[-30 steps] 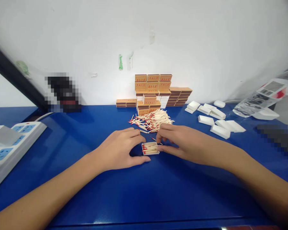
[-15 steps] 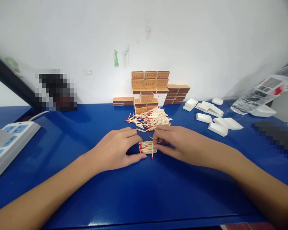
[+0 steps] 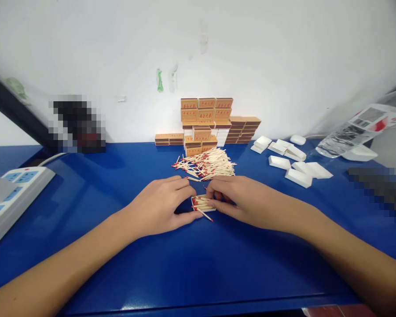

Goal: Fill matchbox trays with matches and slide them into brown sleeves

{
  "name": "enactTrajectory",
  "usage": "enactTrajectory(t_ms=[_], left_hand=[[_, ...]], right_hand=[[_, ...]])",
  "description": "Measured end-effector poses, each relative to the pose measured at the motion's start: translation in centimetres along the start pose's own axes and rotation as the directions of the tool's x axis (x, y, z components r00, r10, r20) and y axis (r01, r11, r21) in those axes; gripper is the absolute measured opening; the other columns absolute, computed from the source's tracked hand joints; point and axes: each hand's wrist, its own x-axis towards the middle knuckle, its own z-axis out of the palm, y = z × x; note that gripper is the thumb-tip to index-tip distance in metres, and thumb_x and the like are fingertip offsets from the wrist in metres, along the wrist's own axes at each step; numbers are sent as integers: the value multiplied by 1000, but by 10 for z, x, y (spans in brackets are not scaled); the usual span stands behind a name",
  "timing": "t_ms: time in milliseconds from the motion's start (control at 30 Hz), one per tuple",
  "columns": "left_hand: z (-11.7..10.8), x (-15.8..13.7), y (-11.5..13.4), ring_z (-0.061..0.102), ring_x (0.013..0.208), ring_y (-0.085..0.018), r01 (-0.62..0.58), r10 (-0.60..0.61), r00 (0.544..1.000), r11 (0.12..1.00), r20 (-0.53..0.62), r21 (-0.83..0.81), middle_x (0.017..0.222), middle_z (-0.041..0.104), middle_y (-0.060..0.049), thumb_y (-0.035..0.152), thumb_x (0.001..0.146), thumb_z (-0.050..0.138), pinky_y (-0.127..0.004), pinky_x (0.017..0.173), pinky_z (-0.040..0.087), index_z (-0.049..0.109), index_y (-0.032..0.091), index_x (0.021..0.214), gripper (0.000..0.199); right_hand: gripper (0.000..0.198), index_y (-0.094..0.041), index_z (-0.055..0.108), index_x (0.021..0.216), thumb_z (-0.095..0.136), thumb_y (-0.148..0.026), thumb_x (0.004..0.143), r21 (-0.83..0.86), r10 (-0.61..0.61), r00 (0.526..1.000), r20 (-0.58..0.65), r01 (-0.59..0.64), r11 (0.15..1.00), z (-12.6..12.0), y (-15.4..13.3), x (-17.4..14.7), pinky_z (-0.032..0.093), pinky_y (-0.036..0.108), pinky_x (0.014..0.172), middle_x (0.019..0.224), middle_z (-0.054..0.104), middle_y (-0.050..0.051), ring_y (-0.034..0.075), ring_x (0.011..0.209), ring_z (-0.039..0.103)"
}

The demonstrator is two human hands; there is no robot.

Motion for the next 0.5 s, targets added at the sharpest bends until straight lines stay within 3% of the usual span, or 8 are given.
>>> enactTrajectory(t_ms=[500], left_hand=[[-1, 0, 1, 64, 85, -20, -8, 8, 1000, 1000, 5, 19, 90, 67, -3, 47, 100, 63, -33, 71, 48, 67, 17, 95, 31]], right_hand=[[14, -19, 63, 92, 57, -24, 103, -42, -39, 998, -48, 37, 998, 2, -4, 2, 40, 29, 69, 96, 68, 4, 15, 79, 60]])
